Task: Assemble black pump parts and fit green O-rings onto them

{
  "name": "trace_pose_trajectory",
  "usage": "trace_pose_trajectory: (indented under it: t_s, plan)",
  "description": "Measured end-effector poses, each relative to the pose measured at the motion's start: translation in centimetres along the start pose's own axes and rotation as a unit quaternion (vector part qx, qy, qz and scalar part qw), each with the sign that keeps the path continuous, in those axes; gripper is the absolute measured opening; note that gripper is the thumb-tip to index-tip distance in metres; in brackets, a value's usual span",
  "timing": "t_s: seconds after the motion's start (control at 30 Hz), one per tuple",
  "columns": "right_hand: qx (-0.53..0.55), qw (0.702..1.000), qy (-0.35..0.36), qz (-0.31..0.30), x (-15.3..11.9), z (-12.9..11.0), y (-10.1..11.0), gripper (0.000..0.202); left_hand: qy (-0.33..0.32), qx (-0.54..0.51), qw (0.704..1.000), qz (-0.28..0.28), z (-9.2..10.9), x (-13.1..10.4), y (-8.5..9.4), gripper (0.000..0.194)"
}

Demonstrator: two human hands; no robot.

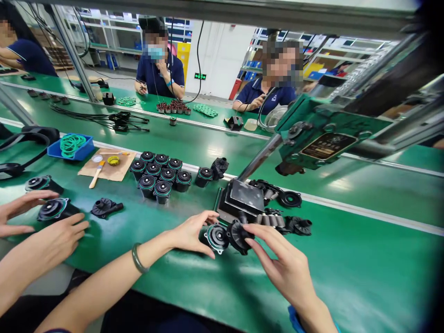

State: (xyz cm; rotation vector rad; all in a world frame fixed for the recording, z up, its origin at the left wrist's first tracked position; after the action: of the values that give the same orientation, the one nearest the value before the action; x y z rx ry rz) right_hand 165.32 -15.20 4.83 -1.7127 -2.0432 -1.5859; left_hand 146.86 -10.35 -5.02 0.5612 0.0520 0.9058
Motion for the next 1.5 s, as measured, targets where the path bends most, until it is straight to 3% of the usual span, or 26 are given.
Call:
trace_pose_trajectory:
  t_s: [0.13, 0.3, 0.4, 0.67, 0.77, 0.93, 1.07, 1.2, 1.5]
  plan:
    - [-0.026, 1.0, -0.013, -0.004, -1.7, 0.5, 0.5, 0.019, 0.016, 0.091, 0.995, 0.037, 0.2, -0.2, -0.2, 0.1]
    - [-0.043, 0.998, -0.027, -0.023, -4.3, 1.7, -0.1, 0.016, 0.006, 0.085, 0.996, 0.038, 0.4, -0.5, -0.7, 0.093]
    - [-0.046, 0.998, -0.037, -0.034, -5.6, 2.2, -0.8, 0.016, -0.001, 0.09, 0.995, 0.033, 0.5, -0.7, -0.7, 0.099]
    - [-0.041, 0.995, -0.072, -0.051, -7.1, 3.5, -1.8, 0.018, 0.048, 0.113, 0.991, 0.059, 0.5, -0.8, -0.7, 0.094]
    - [-0.033, 0.994, -0.088, -0.048, -6.5, 3.7, -1.3, 0.019, 0.06, 0.124, 0.989, 0.058, 0.6, -0.7, -0.8, 0.079]
    - [-0.015, 0.993, -0.112, 0.044, -3.8, 2.4, 0.6, 0.018, 0.066, 0.126, 0.989, 0.05, 0.6, -0.5, -0.9, 0.068]
    - [0.048, 0.998, -0.043, 0.007, -0.9, 0.2, -0.6, 0.015, 0.069, 0.122, 0.989, 0.051, 0.6, -0.6, -0.8, 0.065]
    - [0.034, 0.999, 0.018, -0.024, 0.6, -0.9, -2.5, 0.02, 0.079, 0.117, 0.989, 0.052, 0.4, -0.7, -0.8, 0.066]
    - [0.025, 0.996, 0.034, -0.077, 0.9, -0.8, -3.7, 0.021, 0.083, 0.126, 0.988, 0.043, 0.2, -0.6, -0.9, 0.067]
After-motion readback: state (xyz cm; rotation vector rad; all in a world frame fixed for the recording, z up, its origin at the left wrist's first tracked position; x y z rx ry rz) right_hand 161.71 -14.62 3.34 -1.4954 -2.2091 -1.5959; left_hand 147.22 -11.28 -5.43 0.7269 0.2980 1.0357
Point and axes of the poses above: each hand's wrist, its own x-axis towards the middle knuckle, its own y-axis out of the back of the hand, z = x × y, the point moved 5 cm from there along x, towards the middle knuckle, and after that the axes turned 10 degrees about x, right-handed, at the moved point
